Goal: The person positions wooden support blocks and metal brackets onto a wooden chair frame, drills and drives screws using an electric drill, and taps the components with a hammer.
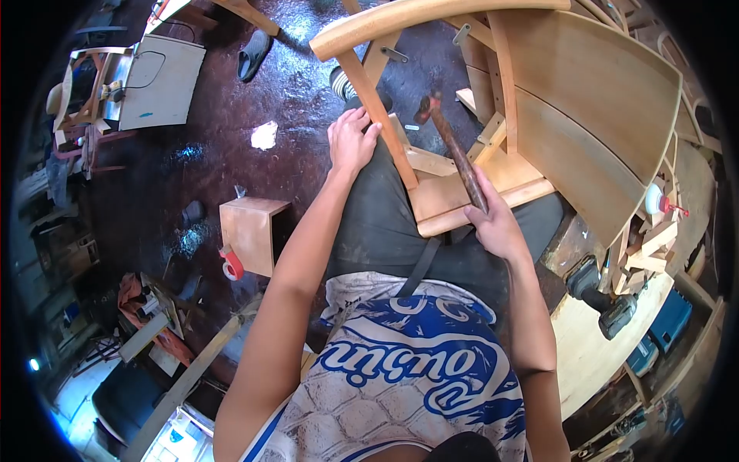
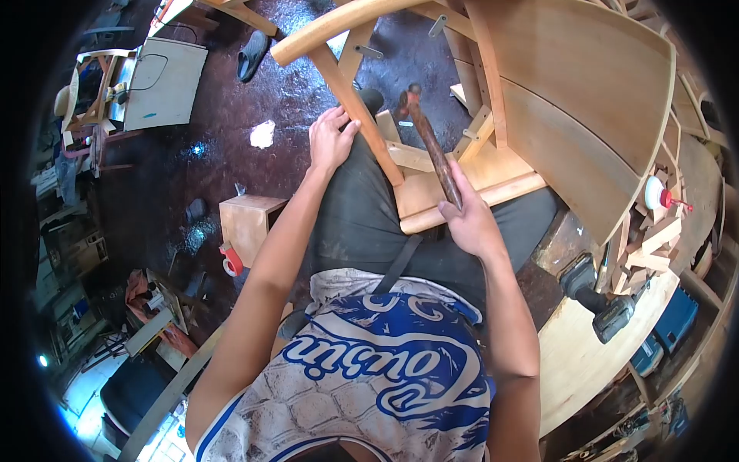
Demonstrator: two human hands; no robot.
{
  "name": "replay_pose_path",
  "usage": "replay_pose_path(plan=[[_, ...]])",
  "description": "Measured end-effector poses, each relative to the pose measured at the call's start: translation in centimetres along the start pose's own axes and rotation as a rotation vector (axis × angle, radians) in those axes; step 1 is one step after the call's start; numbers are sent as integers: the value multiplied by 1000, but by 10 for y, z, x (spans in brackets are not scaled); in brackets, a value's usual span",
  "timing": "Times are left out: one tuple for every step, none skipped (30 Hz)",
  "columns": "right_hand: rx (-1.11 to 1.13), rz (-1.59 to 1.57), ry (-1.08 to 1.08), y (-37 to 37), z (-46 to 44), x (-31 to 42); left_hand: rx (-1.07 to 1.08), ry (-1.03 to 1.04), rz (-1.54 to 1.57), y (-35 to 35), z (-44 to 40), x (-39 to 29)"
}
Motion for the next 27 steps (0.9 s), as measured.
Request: replay_pose_path(plan=[[-50, 39, -83, -7, 1, 8, 0, -4, 15, -1, -4, -5], [-100, 81, -167, -14, 2, 15, -5, -1, 24, -2, -8, -10], [-186, 154, -167, -21, 4, 14, -47, 17, 17, -8, -5, -14], [-186, 159, -164, -28, 7, 14, -90, 34, 10, -14, -3, -17], [-139, 10, 51, -34, 11, -6, -81, 9, 15, -15, -3, -16], [-114, -205, 118, -34, 14, -16, -79, 9, 19, -13, -2, -15], [-104, -417, 193, -34, 18, -27, -79, -24, 55, -11, -2, -9], [-106, -413, 191, -38, 20, -34, -82, -58, 91, -10, -4, -4], [-120, -397, 236, -43, 22, -45, -86, -59, 96, -12, -7, -7], [-136, -380, 283, -50, 26, -53, -79, -178, 165, -15, -10, -3], [-84, -270, 319, -56, 28, -57, -71, -294, 237, -17, -13, 0], [-89, -261, 320, -57, 28, -55, -72, -296, 247, -23, -22, -9], [-75, -195, 319, -57, 27, -52, 3, -360, 244, -20, -32, -11], [-59, -127, 320, -56, 27, -50, 78, -426, 241, -12, -39, -10], [-45, -91, 318, -51, 24, -51, 28, -476, 256, -13, -46, -7], [-47, -82, 320, -45, 23, -53, 27, -479, 264, -11, -47, -8], [-56, -41, 331, -42, 21, -55, 10, -504, 262, -11, -49, -7], [-66, -1, 343, -40, 20, -58, -4, -529, 258, -12, -50, -5], [-54, 39, 350, -38, 18, -61, 1, -532, 262, -11, -49, -5], [-54, 42, 353, -40, 17, -62, 9, -536, 245, -11, -50, -4], [-39, 36, 357, -40, 17, -62, 17, -539, 227, -13, -49, -4], [-24, 31, 361, -40, 17, -61, 17, -541, 229, -14, -49, -4], [-22, 36, 362, -41, 17, -64, 19, -538, 231, -15, -49, -5], [-109, 97, 225, -47, 16, -52, 22, -536, 233, -16, -48, -5], [-192, 157, 89, -53, 20, -39, 25, -543, 235, -15, -47, -5], [-188, 159, 94, -51, 28, -39, 28, -541, 237, -15, -47, -5], [-317, 166, -4, -57, 41, -13, 30, -538, 237, -16, -48, -5]])
Point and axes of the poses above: each hand's wrist, its own z-axis away from the middle knuckle, its own y-axis out of the palm, x = y × z, the point moved 10 cm from there along -z, towards the middle knuckle, and after that the axes turned 3 degrees about -y, right-handed, at the moved point
